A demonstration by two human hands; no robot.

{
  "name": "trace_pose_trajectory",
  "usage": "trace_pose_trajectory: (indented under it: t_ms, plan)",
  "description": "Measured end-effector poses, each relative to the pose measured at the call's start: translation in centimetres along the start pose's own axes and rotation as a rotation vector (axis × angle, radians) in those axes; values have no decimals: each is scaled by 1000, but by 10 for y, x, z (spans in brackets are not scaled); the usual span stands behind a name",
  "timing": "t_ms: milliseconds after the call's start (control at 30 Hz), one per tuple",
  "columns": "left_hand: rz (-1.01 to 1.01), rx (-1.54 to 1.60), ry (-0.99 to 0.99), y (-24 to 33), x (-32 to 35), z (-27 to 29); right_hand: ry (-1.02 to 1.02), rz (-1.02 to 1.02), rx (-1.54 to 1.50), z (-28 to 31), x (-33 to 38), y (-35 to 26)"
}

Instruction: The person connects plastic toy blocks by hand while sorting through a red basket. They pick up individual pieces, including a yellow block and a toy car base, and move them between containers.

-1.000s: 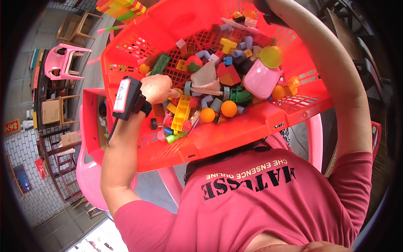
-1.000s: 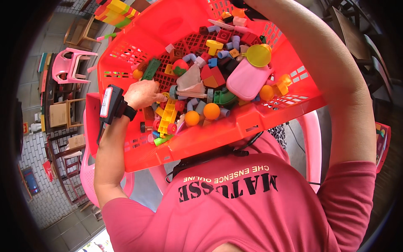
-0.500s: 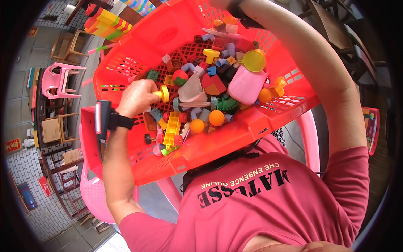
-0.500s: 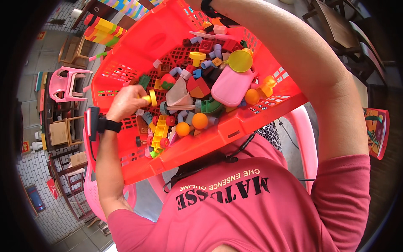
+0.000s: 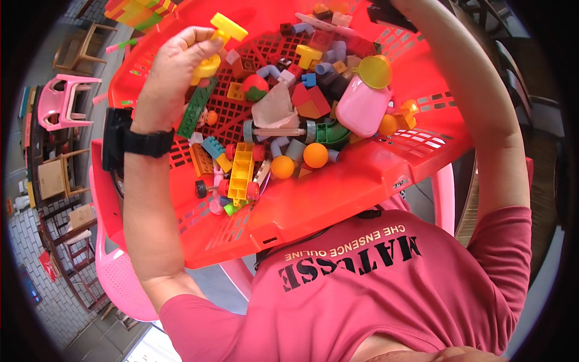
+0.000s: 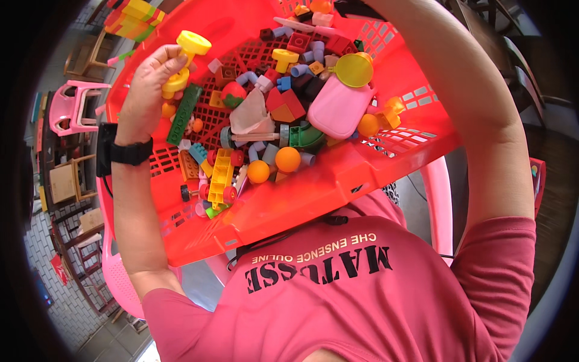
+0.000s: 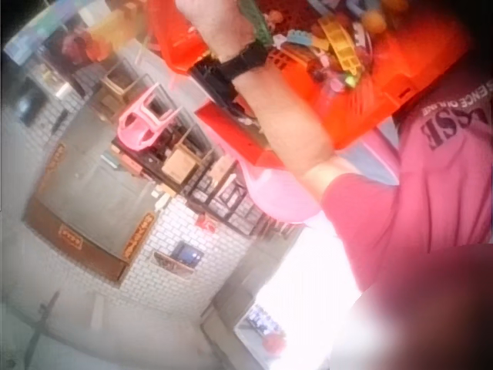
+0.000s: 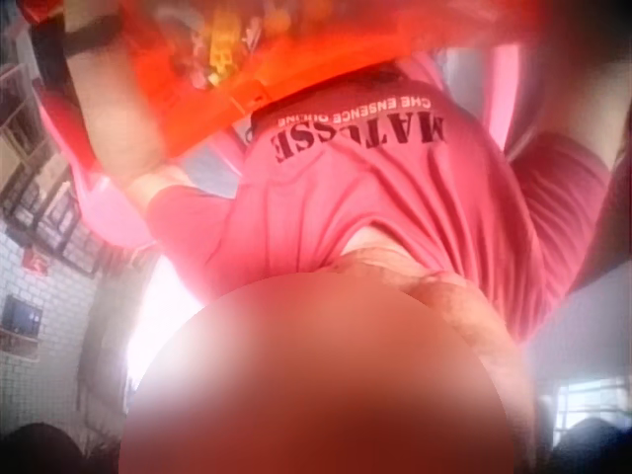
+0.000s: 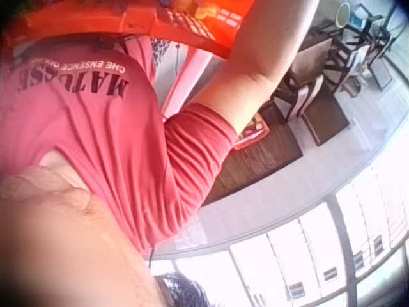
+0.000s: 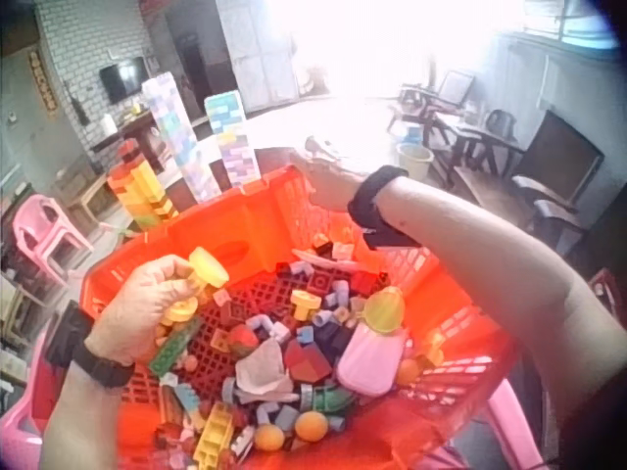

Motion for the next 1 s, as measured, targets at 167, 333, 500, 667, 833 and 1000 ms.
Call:
trace_pose_trajectory:
  t_ms: [167, 333, 500, 667, 833, 1000]
  plan:
    - [-211, 50, 25, 19, -9, 32, 312, 312, -290, 41, -9, -44]
    - [-324, 134, 180, 34, 0, 42, -99, 735, -511, 58, 36, -122]
    - [-361, 112, 169, 31, 0, 39, -242, 1186, -629, 46, 133, -225]
    - [-343, 70, 58, 23, -12, 24, -52, 1125, -570, 19, 138, -229]
    - [-294, 30, 125, 21, -14, 25, -45, 878, -367, -9, 88, -187]
    - [-306, 13, 144, 21, -15, 26, 27, 892, -431, 1, 86, -193]
Point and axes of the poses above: each hand's wrist, its own x-axis away from the middle knuckle, its own z-axis out of the back of the hand, y = z × x, the point moved 7 cm from there along -x, towards the middle knuckle, and after that the axes turned 2 degrees about z, right-handed, at the moved point
